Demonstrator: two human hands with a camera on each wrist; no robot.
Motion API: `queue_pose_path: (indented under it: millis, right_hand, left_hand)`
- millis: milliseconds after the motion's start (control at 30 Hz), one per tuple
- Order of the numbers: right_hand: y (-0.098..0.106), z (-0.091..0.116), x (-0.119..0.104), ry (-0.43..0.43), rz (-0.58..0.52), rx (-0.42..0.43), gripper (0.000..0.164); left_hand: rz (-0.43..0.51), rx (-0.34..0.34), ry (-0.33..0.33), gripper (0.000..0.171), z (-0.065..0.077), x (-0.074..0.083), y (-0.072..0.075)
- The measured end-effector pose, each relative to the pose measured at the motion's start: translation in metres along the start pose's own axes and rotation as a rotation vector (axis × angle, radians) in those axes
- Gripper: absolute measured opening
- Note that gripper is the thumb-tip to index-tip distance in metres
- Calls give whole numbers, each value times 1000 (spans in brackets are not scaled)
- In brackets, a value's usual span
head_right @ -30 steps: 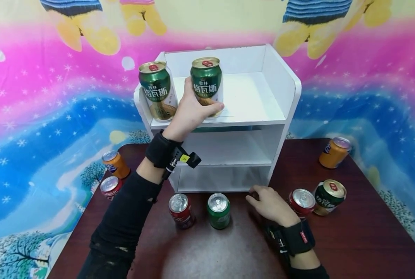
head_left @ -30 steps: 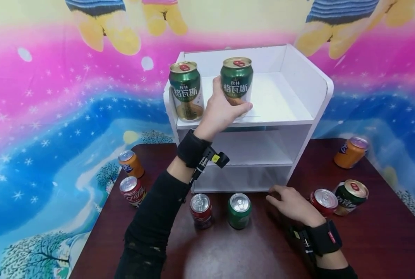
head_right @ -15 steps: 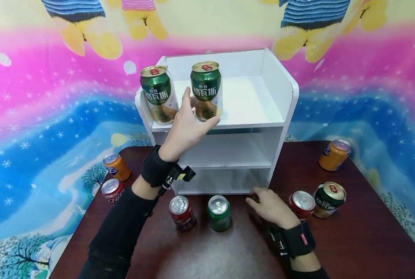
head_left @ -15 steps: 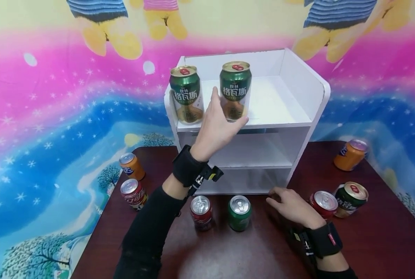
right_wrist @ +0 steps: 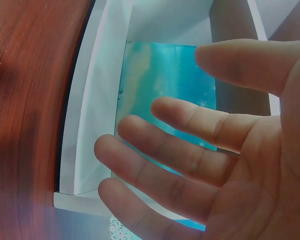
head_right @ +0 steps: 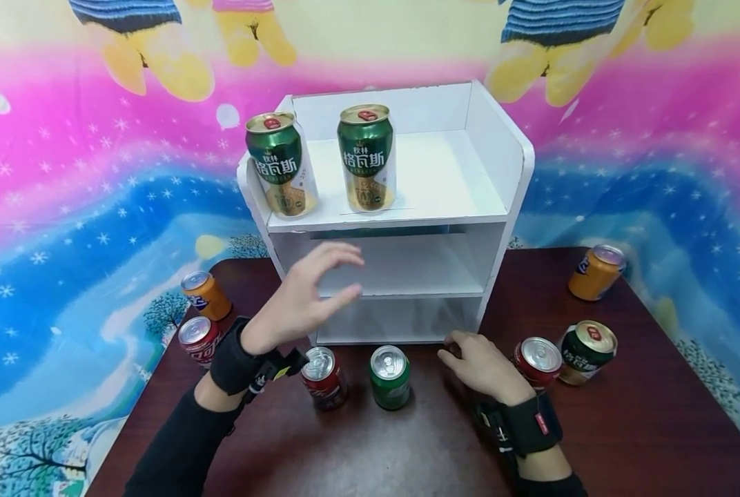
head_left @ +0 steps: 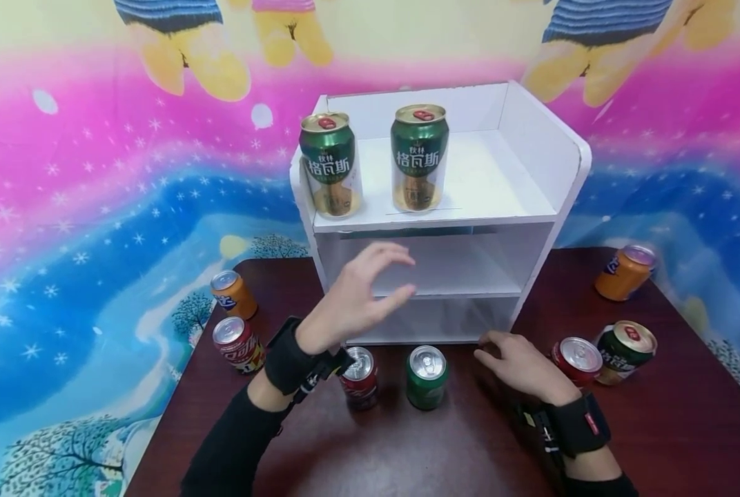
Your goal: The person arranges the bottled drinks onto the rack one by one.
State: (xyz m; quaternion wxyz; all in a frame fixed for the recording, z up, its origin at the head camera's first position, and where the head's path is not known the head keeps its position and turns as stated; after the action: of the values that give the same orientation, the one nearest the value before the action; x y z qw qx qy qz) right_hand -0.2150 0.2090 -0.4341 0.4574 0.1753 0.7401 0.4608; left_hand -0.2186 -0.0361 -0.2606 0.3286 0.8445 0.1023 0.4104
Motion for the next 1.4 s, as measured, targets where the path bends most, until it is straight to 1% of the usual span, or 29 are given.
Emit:
queue_pose_path:
  millis: [67, 133, 233, 333, 433, 500, 567, 633, 733, 800, 900, 1033, 1133, 1200, 1267, 1400]
  right_hand:
    - [0, 0, 1, -15, -2, -2, 26]
    - [-1, 1, 3, -27, -5, -3, 25]
    - [-2, 1, 4, -37, -6, 0, 25]
    - [-2, 0, 6, -43, -2, -1, 25]
    - [-3, 0, 7, -60, -4, -1, 23]
    - [-3, 0, 7, -64, -11, -3, 23]
    - [-3, -1, 7, -60, -14, -4, 23]
    - [-2, -1, 8, -58, -5, 3, 23]
    - [-2, -1, 8, -45, 12, 10, 23]
    - [-2, -1, 8, -43, 11, 13, 24]
    - [-2, 1, 9, -43, -3, 5, 25]
    - [-2, 1, 12, -61, 1, 2, 24]
    - [-1, 1, 13, -59, 4, 5, 23]
    - [0, 1, 12, -48, 0, 5, 23]
    - [0, 1, 11, -42, -4, 7, 23]
    - [0, 1, 11, -54, -6, 7, 22]
  left_hand:
    - [-14, -122, 47, 33, 11, -14, -10]
    - [-22, -228, 102, 34, 22, -30, -19]
    - [-14, -346, 178, 38, 41, -54, -30]
    - [5, -420, 246, 45, 60, -75, -37]
    - [15, -441, 292, 53, 76, -95, -42]
    - [29, -433, 299, 60, 87, -106, -45]
    - [63, -424, 298, 66, 97, -114, -48]
    - [90, -413, 302, 72, 106, -119, -53]
    - [108, -378, 338, 78, 117, -124, -62]
    - [86, -326, 371, 82, 120, -126, -68]
    - [36, -214, 387, 87, 124, -127, -75]
    - [-50, -64, 389, 92, 129, -128, -79]
    - [-91, 22, 404, 96, 130, -128, -79]
    - [-91, 67, 416, 99, 132, -128, -79]
    - [-58, 99, 434, 103, 133, -130, -79]
    - [45, 105, 507, 105, 136, -139, -81]
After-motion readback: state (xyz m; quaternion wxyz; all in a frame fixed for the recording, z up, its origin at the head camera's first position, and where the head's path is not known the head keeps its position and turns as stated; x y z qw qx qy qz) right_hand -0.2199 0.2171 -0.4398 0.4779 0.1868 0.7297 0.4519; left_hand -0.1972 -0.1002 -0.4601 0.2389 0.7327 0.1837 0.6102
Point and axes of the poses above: each hand's wrist, its own z-axis away from the middle knuckle, its own y-axis out of the back of the hand, x = y × z, the point moved 6 cm from there along -z, towards the middle knuckle, and after that the axes turned 12 degrees about y, right-handed, at the moved point
